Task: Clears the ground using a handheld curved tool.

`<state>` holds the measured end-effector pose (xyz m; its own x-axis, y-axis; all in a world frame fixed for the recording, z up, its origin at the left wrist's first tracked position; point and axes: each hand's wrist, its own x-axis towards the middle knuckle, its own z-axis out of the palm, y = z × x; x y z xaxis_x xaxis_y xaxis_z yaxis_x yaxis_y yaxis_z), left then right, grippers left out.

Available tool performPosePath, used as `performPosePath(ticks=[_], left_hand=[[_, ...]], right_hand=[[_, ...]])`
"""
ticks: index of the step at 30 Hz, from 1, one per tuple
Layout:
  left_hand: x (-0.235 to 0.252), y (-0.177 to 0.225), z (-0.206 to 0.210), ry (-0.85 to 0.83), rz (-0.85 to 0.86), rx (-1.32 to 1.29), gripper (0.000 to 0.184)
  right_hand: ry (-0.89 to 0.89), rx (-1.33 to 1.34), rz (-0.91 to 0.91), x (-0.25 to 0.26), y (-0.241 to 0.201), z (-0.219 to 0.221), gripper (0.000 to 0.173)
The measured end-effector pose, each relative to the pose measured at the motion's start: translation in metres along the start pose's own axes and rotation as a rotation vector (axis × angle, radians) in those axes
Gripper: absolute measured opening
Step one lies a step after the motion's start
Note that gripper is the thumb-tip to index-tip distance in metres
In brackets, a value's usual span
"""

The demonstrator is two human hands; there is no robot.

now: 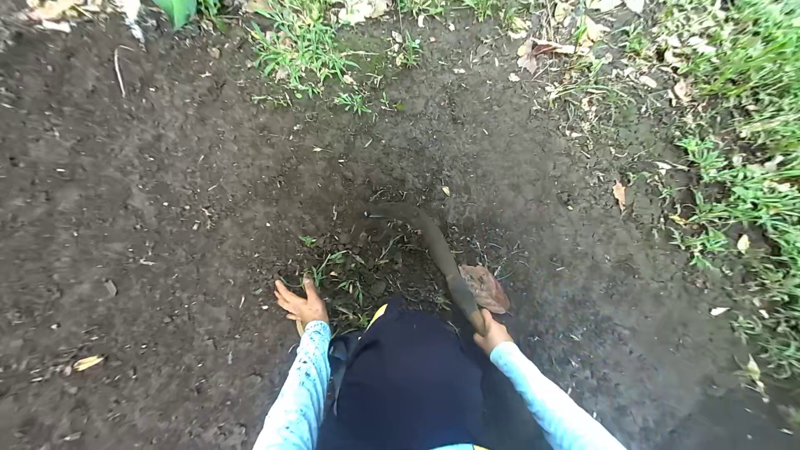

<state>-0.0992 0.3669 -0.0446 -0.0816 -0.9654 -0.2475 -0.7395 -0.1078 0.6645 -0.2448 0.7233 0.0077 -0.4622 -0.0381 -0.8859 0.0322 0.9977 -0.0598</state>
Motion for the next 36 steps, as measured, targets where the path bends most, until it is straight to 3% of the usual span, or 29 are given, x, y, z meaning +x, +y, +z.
performPosePath(ticks=[2, 6, 8, 10, 13, 19, 21, 23, 26, 28, 32, 34, 36], left_hand=[[-0.003, -0.001, -0.001, -0.011, 0.015, -0.006, 0.076], [-0.003, -0.005, 0.004, -0.009, 0.026, -0.072, 0.076], [-0.003, -0.003, 0.003, -0.002, 0.020, -0.083, 0.076], [-0.002, 0.004, 0.006, -0.001, 0.008, -0.096, 0.075], [-0.002, 0.007, 0.009, 0.011, 0.019, -0.094, 0.074], [-0.007, -0.001, 0.010, -0.010, 0.058, -0.103, 0.077], [-0.006, 0.000, 0.007, 0.045, 0.030, -0.082, 0.078], [-0.001, 0.003, 0.004, 0.111, -0.008, 0.001, 0.081], [0.007, -0.006, 0.002, 0.159, -0.066, 0.082, 0.084], [0.004, -0.011, 0.000, 0.164, -0.083, 0.097, 0.084], [0.002, -0.020, 0.000, 0.176, -0.054, 0.119, 0.082], [0.003, -0.020, -0.004, 0.171, -0.076, 0.119, 0.082], [0.007, -0.015, -0.003, 0.171, -0.103, 0.105, 0.082]], right_hand=[[0.121, 0.140, -0.026, 0.000, -0.001, -0.019, 0.079], [0.281, 0.512, -0.006, 0.019, -0.063, -0.073, 0.076], [0.249, 0.394, 0.008, 0.025, -0.057, -0.049, 0.080], [0.121, 0.175, 0.012, 0.017, -0.022, -0.014, 0.084], [0.099, 0.153, 0.001, 0.008, -0.001, -0.010, 0.080], [0.246, 0.554, -0.023, 0.022, -0.075, -0.072, 0.078], [0.155, 0.346, -0.005, 0.023, -0.068, -0.044, 0.080], [0.040, 0.065, -0.005, 0.015, -0.030, -0.010, 0.080], [0.052, 0.010, 0.010, -0.003, 0.008, -0.009, 0.078], [0.149, 0.133, -0.022, -0.005, 0.001, -0.034, 0.081], [0.239, 0.403, -0.016, 0.018, -0.069, -0.073, 0.077], [0.163, 0.235, -0.010, 0.024, -0.069, -0.049, 0.080], [0.039, -0.018, -0.013, 0.019, -0.034, -0.018, 0.080]])
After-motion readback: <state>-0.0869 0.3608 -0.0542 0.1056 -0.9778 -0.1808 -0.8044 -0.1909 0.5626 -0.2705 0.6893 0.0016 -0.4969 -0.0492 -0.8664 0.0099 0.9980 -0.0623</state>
